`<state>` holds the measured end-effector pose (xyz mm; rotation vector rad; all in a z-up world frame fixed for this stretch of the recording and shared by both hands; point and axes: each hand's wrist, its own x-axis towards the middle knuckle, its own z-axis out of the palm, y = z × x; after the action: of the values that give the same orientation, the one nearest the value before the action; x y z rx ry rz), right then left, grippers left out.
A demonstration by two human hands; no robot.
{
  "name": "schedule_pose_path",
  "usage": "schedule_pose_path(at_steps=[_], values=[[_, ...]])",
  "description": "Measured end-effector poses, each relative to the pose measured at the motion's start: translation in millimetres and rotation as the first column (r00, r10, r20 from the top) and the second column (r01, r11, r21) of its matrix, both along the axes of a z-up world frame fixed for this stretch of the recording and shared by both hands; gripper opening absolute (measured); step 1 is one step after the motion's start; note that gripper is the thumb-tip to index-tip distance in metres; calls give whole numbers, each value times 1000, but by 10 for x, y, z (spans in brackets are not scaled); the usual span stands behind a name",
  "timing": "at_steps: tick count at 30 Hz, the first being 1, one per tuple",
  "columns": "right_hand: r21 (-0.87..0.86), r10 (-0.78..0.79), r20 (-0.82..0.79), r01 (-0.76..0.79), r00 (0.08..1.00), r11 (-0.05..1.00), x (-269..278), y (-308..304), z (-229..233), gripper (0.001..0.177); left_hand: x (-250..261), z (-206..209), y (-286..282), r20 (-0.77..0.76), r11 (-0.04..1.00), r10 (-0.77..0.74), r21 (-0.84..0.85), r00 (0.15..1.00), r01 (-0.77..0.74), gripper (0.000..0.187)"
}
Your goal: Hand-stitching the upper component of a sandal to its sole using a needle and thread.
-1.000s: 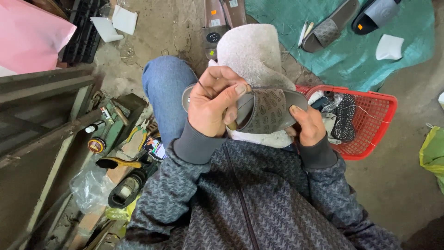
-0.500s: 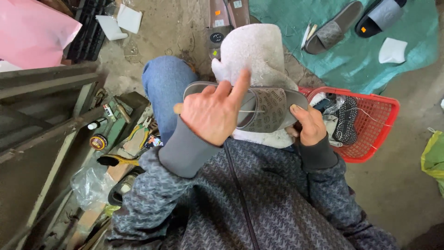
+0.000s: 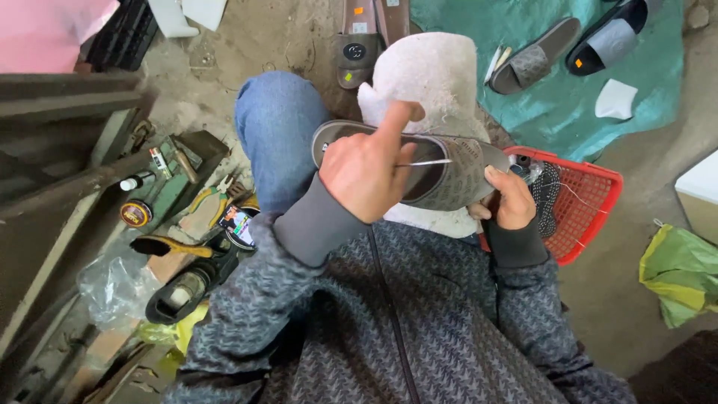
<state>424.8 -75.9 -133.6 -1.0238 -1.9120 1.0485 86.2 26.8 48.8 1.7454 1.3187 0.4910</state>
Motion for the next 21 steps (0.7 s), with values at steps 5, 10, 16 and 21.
schedule_pose_path(at_steps=[5,10,16,21], values=[[-508,-212,25,195,977,839,-186,84,223,19,100,-244,-101,-491,970,20,220,871,102,30],[-810,-379,-73,167,923,563,-556,206,813,8,178,-340,-114,-452,964,-75,194,889,180,23],[-850,-556,-428,-109,713,515,-528,170,696,31,280,-192,-85,-428,944,-167,192,888,270,12],[-834,-628,-541,-263,560,485,-205,16,209,34,368,-31,-89,-426,889,-37,398,904,224,9]])
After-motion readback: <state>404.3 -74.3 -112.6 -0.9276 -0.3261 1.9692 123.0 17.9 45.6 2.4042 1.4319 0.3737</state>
